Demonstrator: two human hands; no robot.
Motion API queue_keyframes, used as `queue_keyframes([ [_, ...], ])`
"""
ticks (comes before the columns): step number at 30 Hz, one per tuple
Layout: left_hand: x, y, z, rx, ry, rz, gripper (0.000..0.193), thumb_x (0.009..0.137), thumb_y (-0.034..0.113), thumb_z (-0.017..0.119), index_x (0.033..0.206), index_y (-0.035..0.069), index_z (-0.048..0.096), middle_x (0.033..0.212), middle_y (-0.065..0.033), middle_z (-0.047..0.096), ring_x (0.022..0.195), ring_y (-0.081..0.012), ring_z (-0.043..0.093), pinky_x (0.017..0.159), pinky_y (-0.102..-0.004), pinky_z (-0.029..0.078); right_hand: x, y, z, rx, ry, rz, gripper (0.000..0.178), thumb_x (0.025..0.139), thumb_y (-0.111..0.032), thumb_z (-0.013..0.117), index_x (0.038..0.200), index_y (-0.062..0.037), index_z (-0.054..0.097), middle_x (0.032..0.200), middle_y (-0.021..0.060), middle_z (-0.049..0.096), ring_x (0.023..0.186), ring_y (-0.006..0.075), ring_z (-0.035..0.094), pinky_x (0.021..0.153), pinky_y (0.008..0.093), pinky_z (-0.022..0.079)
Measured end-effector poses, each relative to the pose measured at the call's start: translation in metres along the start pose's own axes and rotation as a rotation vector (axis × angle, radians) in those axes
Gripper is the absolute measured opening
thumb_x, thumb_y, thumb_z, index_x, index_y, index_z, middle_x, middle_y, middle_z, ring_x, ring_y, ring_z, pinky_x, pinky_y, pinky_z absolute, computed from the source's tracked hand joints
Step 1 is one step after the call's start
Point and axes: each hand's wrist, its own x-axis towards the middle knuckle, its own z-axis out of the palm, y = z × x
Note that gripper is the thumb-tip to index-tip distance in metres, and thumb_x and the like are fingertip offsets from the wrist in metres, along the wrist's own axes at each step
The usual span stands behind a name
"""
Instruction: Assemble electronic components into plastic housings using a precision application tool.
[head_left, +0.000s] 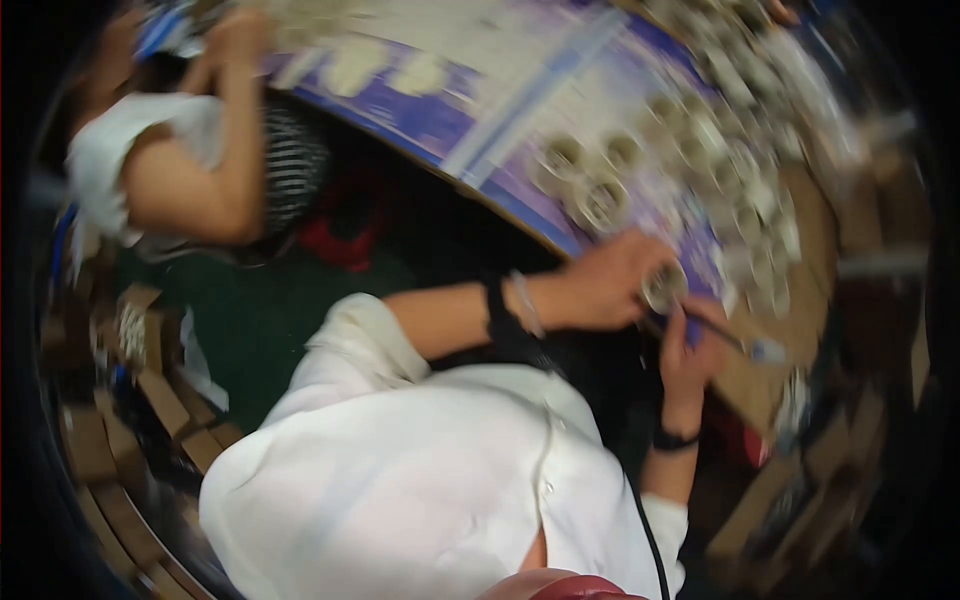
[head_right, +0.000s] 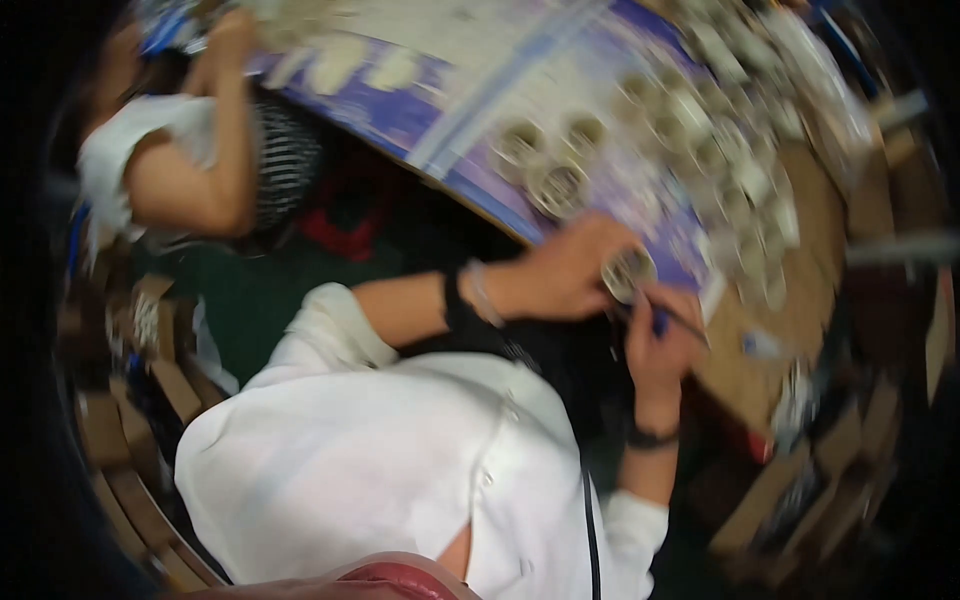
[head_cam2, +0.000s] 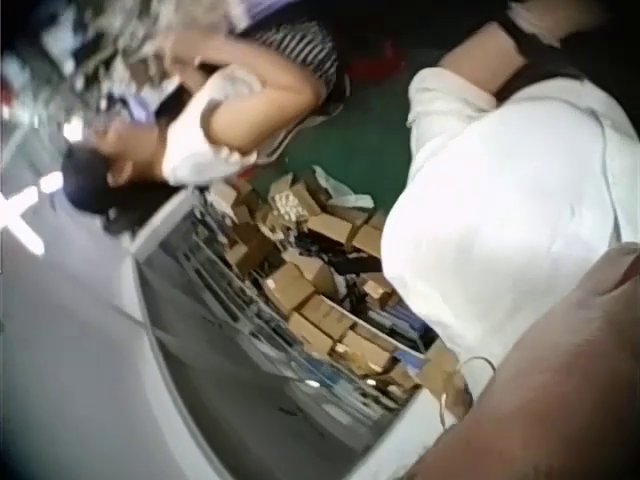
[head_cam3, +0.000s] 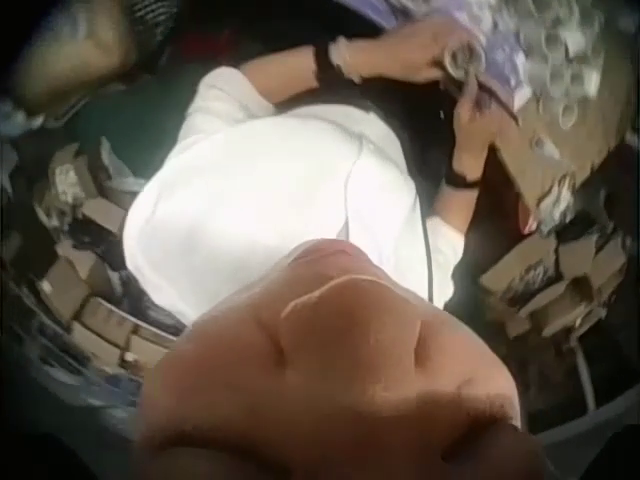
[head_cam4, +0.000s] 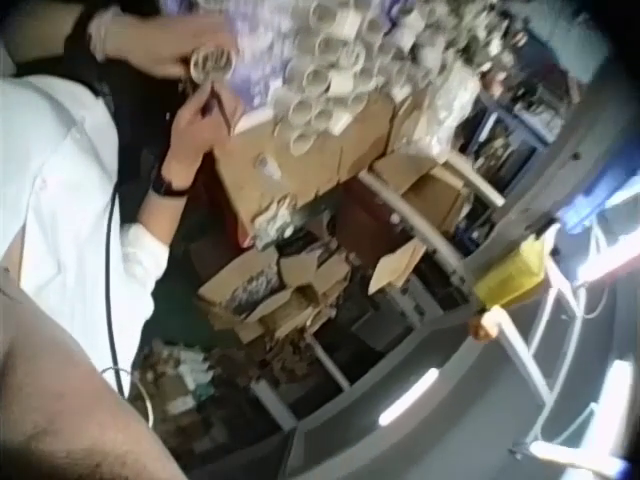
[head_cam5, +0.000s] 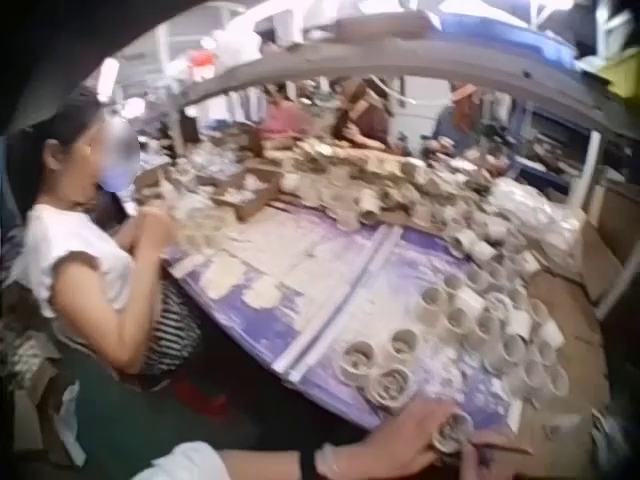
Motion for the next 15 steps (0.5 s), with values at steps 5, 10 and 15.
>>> queue_keyframes([
  [5, -0.003, -0.002, -0.007, 0.083, 0.040, 0.068, 0.065, 0.065, 0.006, 0.076, 0.124, 0.005, 0.049, 0.113, -0.0158, 0.056, 0.104, -0.0380, 0.054, 0.090, -0.0440, 0.045, 0.012, -0.012, -0.002, 0.041, 0.002, -0.017, 0.012, 0.083, 0.003, 0.069, 0.093, -0.0008, 0.064, 0.088, 0.0113, 0.068, 0.082, 0.0226, 0.064, 0.076, 0.0310, 0.049],
  [10, -0.003, -0.002, -0.004, 0.064, -0.026, 0.047, 0.065, 0.067, 0.004, 0.076, 0.126, 0.005, 0.049, 0.119, -0.0118, 0.057, 0.106, -0.0335, 0.054, 0.090, -0.0399, 0.045, 0.004, -0.005, -0.003, 0.096, 0.028, 0.012, 0.014, 0.083, 0.003, 0.070, 0.093, -0.0015, 0.063, 0.088, 0.0109, 0.069, 0.081, 0.0216, 0.065, 0.075, 0.0308, 0.049],
  [15, -0.004, 0.001, -0.001, 0.083, -0.036, 0.074, 0.072, 0.063, 0.003, 0.078, 0.128, 0.004, 0.045, 0.115, -0.0146, 0.056, 0.104, -0.0367, 0.054, 0.088, -0.0417, 0.046, 0.005, -0.005, -0.006, 0.047, -0.013, -0.053, 0.016, 0.083, 0.004, 0.070, 0.094, -0.0020, 0.061, 0.089, 0.0101, 0.069, 0.082, 0.0211, 0.064, 0.075, 0.0309, 0.049],
])
